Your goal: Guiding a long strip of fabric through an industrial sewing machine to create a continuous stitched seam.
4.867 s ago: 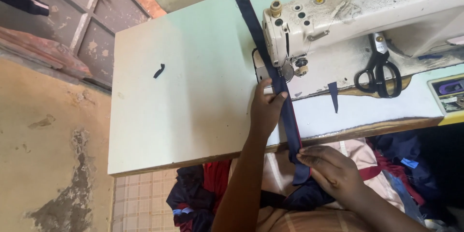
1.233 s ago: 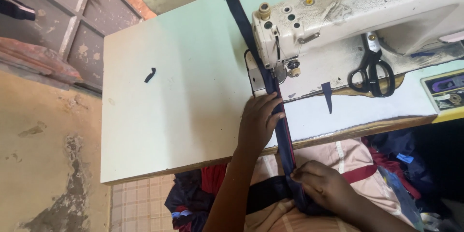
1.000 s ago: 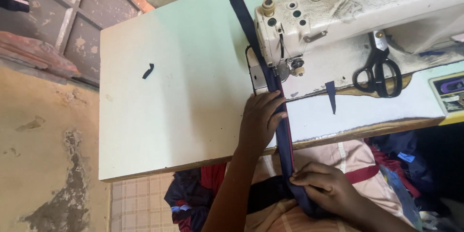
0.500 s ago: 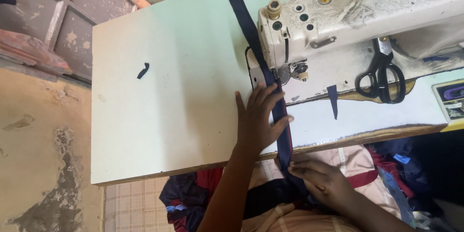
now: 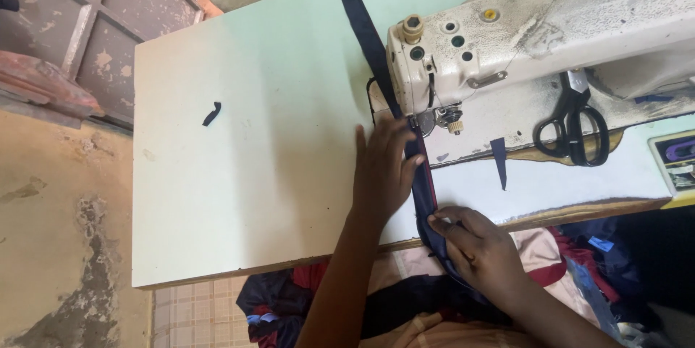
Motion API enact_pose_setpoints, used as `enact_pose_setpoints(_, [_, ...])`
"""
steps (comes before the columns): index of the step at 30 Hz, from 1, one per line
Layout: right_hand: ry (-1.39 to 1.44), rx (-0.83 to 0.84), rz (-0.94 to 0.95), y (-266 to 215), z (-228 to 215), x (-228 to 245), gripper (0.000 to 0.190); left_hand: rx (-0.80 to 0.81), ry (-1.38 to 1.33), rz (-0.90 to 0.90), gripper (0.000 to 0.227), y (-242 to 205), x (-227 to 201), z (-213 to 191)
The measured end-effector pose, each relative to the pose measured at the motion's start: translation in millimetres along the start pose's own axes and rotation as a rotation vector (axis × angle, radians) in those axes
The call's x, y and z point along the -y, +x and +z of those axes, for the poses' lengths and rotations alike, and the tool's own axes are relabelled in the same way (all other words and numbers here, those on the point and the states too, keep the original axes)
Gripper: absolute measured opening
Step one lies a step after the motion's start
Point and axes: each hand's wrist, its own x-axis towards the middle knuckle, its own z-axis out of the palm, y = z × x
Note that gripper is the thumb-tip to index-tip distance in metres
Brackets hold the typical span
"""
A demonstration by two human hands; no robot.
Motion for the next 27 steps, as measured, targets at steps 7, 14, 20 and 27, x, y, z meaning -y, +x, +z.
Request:
enact_pose_setpoints(7, [0.06, -0.045, -0.008, 1, -1, 3, 0.025, 0.082, -0.23, 0.017, 0.026, -33, -17, -12])
enact_pose_setpoints(14, [-0.076, -0.009, 0.015, 0, -7, 11, 0.025, 0.114, -0.169, -0.001, 0.046, -36, -30, -19])
enact_pose_setpoints(20, [-0.127, -0.008, -0.024, 13, 0, 3, 0.026, 0.091, -0.104, -0.008, 0.044, -22, -22, -17])
enact_pose_setpoints(27, [-0.266, -0.069, 0.07, 61, 12, -17, 0.015, 0.016, 0.022, -0.069, 0.051, 10, 16, 11])
